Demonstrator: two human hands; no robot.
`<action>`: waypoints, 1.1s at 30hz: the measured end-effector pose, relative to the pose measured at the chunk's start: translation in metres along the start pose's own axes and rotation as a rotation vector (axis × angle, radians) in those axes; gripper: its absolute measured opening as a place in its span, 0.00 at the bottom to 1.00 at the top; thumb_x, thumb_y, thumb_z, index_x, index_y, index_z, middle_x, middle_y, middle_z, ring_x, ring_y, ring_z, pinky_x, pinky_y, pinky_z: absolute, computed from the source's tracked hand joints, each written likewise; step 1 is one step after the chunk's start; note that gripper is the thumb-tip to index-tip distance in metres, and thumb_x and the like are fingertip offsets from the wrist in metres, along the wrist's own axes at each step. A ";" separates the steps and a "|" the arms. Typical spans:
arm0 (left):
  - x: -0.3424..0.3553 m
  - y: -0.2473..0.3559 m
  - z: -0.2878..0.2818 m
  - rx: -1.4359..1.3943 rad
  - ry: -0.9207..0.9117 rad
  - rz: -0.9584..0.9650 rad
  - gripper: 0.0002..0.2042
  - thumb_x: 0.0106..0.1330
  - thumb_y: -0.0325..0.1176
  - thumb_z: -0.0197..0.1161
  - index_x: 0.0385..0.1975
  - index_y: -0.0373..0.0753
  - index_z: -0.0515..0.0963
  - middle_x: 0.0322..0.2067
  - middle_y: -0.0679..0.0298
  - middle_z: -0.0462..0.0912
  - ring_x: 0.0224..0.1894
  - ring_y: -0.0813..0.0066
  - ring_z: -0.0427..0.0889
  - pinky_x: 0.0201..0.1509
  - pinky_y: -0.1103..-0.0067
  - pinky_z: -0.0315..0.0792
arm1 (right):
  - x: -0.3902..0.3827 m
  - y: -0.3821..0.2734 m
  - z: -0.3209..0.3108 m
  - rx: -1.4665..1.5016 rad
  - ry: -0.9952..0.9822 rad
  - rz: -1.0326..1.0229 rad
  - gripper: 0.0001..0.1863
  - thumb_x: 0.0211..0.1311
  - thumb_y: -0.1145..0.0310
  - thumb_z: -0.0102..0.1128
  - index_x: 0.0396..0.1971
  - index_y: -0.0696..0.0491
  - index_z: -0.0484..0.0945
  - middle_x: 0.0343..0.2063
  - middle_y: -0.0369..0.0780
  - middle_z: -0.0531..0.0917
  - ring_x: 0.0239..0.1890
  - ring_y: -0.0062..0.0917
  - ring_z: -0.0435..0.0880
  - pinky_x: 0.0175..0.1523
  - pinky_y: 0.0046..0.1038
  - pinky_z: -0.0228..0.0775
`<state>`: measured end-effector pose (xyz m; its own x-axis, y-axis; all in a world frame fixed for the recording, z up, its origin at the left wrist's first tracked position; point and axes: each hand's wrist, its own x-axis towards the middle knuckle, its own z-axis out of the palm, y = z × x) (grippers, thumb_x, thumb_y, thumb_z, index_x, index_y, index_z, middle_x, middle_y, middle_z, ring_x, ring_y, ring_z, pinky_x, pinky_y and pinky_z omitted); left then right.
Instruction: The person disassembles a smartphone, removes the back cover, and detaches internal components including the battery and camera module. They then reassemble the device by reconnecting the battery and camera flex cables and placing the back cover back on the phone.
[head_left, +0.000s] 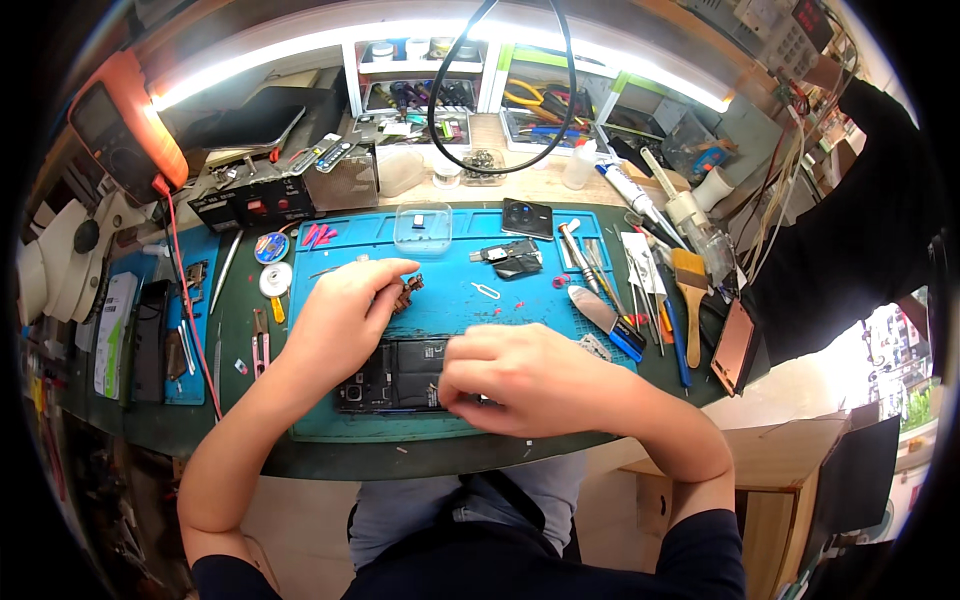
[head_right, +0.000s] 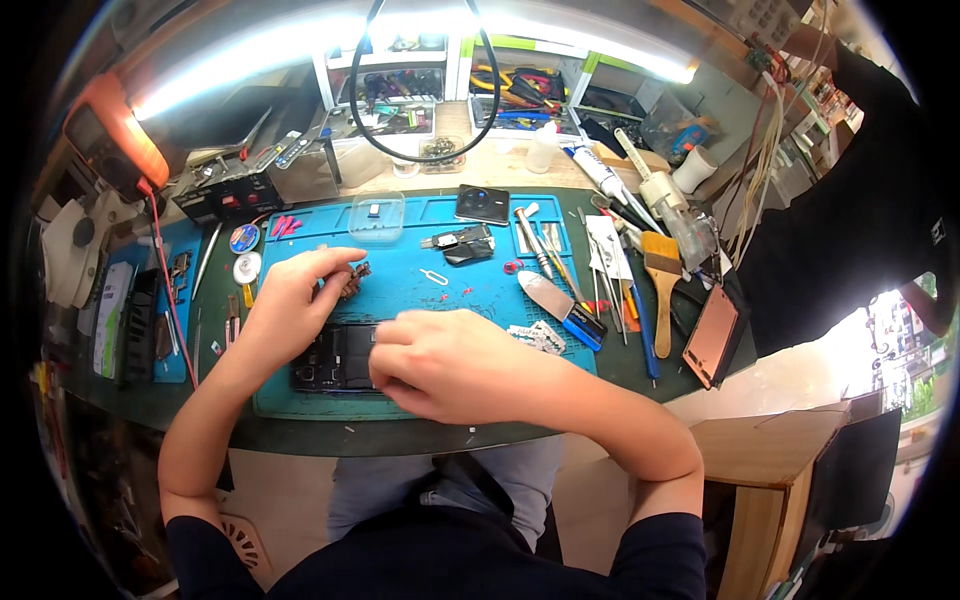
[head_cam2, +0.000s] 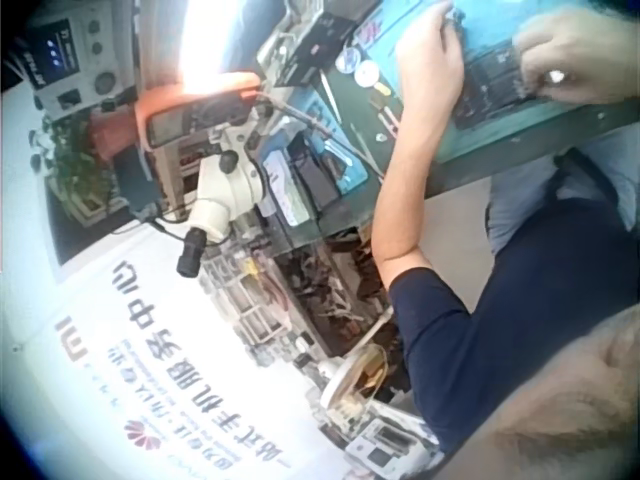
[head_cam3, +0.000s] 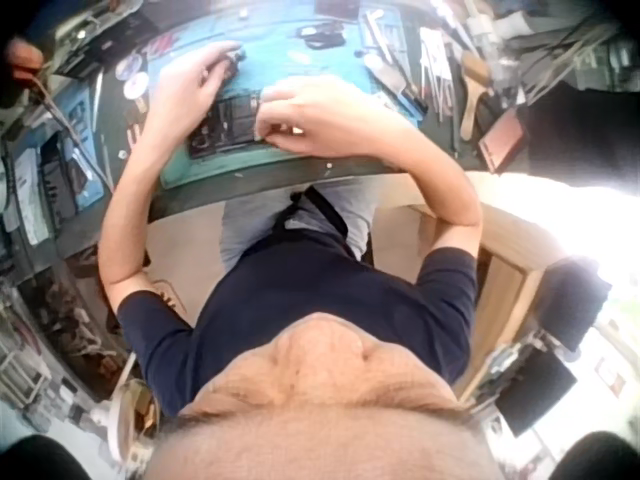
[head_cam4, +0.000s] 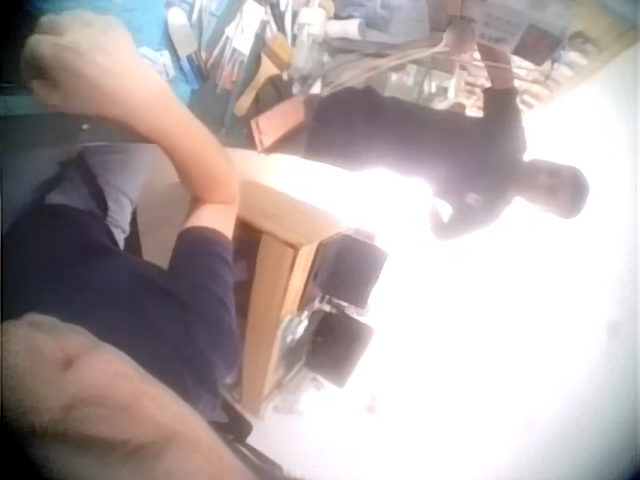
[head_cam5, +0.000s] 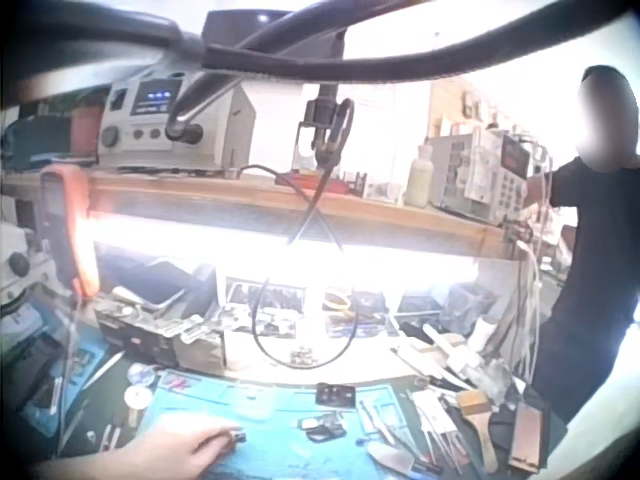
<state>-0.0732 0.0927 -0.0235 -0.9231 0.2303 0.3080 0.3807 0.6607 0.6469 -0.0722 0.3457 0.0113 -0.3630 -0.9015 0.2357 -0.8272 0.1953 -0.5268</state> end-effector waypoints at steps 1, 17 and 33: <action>0.001 -0.002 0.003 0.052 0.011 0.053 0.10 0.72 0.23 0.65 0.50 0.35 0.86 0.38 0.54 0.88 0.40 0.60 0.88 0.46 0.70 0.79 | -0.005 0.001 -0.004 0.105 -0.029 0.008 0.04 0.64 0.71 0.70 0.36 0.51 0.83 0.36 0.36 0.83 0.41 0.32 0.86 0.44 0.33 0.80; -0.049 0.040 -0.015 0.045 -0.210 0.131 0.13 0.60 0.27 0.77 0.44 0.38 0.86 0.40 0.60 0.84 0.45 0.58 0.84 0.49 0.68 0.78 | -0.006 0.100 -0.030 -0.535 0.269 0.346 0.07 0.69 0.70 0.66 0.44 0.51 0.88 0.42 0.39 0.86 0.51 0.38 0.85 0.54 0.38 0.80; -0.055 0.071 0.027 -0.079 0.011 0.273 0.10 0.58 0.18 0.74 0.39 0.35 0.85 0.38 0.58 0.87 0.39 0.57 0.87 0.41 0.69 0.82 | 0.002 0.108 -0.043 -0.141 0.228 0.497 0.14 0.68 0.67 0.71 0.51 0.51 0.86 0.36 0.37 0.88 0.41 0.25 0.86 0.47 0.30 0.80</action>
<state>0.0028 0.1468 -0.0133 -0.7851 0.3839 0.4860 0.6189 0.5171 0.5913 -0.1805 0.3815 -0.0096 -0.7941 -0.5847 0.1662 -0.5770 0.6389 -0.5089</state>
